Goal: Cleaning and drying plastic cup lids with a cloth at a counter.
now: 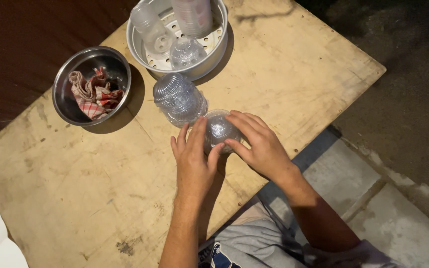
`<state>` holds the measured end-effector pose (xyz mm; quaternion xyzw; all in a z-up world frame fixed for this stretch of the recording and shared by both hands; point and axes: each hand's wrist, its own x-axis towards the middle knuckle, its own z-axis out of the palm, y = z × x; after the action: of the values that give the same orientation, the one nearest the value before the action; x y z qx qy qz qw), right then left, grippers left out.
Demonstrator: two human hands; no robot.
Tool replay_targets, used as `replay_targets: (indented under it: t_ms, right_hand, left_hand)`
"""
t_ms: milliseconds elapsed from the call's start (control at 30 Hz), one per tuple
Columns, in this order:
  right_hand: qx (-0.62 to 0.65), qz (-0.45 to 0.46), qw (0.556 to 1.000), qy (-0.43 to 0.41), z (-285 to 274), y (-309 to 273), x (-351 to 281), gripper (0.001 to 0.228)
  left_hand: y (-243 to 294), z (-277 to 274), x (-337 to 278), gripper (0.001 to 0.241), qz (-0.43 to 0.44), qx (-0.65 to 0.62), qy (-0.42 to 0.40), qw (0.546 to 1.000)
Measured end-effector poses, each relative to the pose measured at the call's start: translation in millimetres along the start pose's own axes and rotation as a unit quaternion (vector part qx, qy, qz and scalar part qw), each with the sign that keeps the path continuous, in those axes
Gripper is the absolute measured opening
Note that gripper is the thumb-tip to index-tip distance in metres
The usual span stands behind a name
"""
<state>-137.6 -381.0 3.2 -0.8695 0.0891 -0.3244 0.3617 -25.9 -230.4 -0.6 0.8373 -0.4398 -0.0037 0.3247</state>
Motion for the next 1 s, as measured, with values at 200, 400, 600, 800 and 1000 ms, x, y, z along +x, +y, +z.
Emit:
replay_targets:
  t_ms: [200, 400, 600, 800, 1000]
  right_hand:
    - [-0.006, -0.005, 1.000, 0.004, -1, -1, -1, 0.048]
    - [-0.018, -0.013, 1.000, 0.003, -5, -12, 3, 0.047]
    - [-0.017, -0.052, 0.998, -0.013, 1, -35, 15, 0.049]
    - [-0.002, -0.090, 0.995, -0.044, 24, -67, 23, 0.047]
    - [0.015, -0.131, 0.988, -0.081, 60, -87, 20, 0.048]
  left_hand:
    - [4, -4, 1, 0.072, 0.007, -0.002, 0.009, 1.000]
    - [9, -11, 0, 0.070, 0.006, -0.005, 0.022, 1.000]
    - [6, -35, -9, 0.069, -0.001, -0.006, 0.059, 0.998]
    - [-15, -58, -35, 0.069, -0.031, 0.009, 0.096, 0.995]
    - [-29, -92, -71, 0.067, -0.072, 0.010, 0.122, 0.990]
